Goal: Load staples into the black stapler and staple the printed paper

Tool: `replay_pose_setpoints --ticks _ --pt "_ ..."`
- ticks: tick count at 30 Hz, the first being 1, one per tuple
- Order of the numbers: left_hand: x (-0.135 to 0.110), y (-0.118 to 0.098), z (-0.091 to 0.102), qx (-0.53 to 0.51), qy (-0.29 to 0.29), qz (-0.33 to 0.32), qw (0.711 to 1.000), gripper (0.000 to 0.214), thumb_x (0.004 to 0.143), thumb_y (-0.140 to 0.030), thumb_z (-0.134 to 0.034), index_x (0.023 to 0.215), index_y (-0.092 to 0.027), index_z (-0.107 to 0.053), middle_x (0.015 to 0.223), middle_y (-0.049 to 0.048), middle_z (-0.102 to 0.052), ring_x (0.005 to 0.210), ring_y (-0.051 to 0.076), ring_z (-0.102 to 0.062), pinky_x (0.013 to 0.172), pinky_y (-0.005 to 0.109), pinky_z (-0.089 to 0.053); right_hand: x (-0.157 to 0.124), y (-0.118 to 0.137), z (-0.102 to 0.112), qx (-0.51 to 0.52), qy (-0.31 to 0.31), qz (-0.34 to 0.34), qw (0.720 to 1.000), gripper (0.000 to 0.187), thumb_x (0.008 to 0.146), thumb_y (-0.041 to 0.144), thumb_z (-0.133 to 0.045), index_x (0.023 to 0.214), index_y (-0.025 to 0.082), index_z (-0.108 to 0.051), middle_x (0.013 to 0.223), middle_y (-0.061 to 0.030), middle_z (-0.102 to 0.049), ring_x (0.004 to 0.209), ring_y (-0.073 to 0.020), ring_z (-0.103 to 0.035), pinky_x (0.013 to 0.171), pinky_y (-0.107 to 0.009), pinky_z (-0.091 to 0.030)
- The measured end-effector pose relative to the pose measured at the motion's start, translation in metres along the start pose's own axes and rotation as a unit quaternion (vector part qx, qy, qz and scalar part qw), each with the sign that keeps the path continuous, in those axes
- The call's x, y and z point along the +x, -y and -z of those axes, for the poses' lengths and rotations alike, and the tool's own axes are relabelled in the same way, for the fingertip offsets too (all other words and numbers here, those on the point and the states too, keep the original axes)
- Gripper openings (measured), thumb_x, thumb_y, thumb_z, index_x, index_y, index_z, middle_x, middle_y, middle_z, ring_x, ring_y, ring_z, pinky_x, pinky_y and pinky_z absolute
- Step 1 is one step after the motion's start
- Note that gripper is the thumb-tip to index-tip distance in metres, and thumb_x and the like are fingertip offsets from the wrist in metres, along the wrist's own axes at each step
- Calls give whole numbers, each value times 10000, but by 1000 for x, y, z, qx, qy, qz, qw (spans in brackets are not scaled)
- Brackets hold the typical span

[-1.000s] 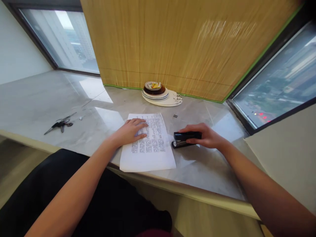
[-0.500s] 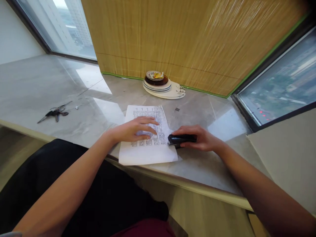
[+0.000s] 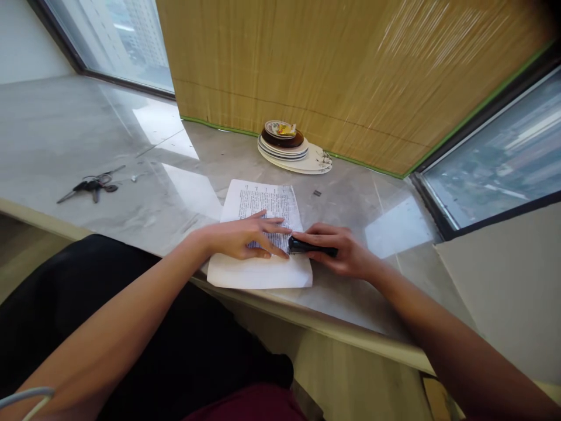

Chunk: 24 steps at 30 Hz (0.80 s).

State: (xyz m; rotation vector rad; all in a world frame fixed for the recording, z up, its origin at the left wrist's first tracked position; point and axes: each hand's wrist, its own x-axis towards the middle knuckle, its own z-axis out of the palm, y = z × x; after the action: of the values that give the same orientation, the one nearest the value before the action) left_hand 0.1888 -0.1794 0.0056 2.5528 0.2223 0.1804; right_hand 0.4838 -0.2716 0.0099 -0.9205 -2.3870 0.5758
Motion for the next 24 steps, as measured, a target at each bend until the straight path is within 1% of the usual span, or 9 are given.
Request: replay_pose_setpoints --ticks 3,5,10,14,16,19,21,24 --pt "0 2 -1 31 19 -5 999 472 1012 -208 -583 1356 -518 -672 1622 -73 -494 1607 294 -279 1301 659 -137 0 0 -1 3 4 4 1000 538 1017 222 -633 1532 354 -550 1170 -82 -716 1008 -210 -686 895 -353 -561" --pt "0 3 -1 40 23 -5 999 457 1016 -222 -577 1358 -509 -675 1627 -64 -490 1605 305 -282 1295 667 -145 0 0 -1 4 6 4 1000 529 1017 222 -632 1525 351 -559 1167 -82 -716 1005 -209 -684 893 -353 -558" --pt "0 1 -1 25 14 -1 1000 444 993 -211 -609 1318 -496 -708 1563 -43 -570 1596 308 -306 1286 681 -171 0 -1 -1 23 -2 -4 1000 503 1005 230 -655 1493 339 -598 1142 -75 -722 980 -201 -686 861 -336 -555" --pt "1 0 -1 4 -12 -5 1000 452 955 -175 -672 1259 -502 -740 1517 -45 -614 1571 318 -361 1278 691 -201 1 0 -2 23 -1 -6 1000 514 991 192 -659 1484 329 -609 1134 -71 -719 982 -195 -686 878 -325 -550" --pt "1 1 -1 6 -10 -4 1000 461 952 -169 -683 1265 -504 -734 1543 -51 -589 1572 319 -358 1281 692 -193 2 1 -3 12 4 -6 1000 532 987 174 -656 1490 337 -602 1132 -67 -716 990 -196 -684 884 -325 -546" --pt "0 5 -2 26 17 -9 999 463 994 -190 -628 1344 -486 -692 1635 -50 -479 1603 319 -283 1285 695 -147 2 4 -5 -12 11 -15 1000 552 983 152 -645 1497 347 -592 1134 -65 -711 1003 -201 -677 884 -331 -539" --pt "0 7 -2 31 26 -21 999 469 1007 -193 -604 1377 -474 -672 1669 -42 -427 1609 333 -262 1280 700 -137 1 6 -7 -32 13 -24 999 555 982 142 -635 1497 345 -592 1130 -67 -708 1007 -204 -672 877 -336 -535" --pt "0 9 -2 23 20 -29 999 479 1002 -180 -610 1375 -473 -675 1672 -34 -421 1602 343 -276 1281 689 -142 -1 10 -9 -72 22 -36 996 557 983 137 -617 1500 343 -588 1140 -70 -705 1026 -214 -669 873 -345 -530"
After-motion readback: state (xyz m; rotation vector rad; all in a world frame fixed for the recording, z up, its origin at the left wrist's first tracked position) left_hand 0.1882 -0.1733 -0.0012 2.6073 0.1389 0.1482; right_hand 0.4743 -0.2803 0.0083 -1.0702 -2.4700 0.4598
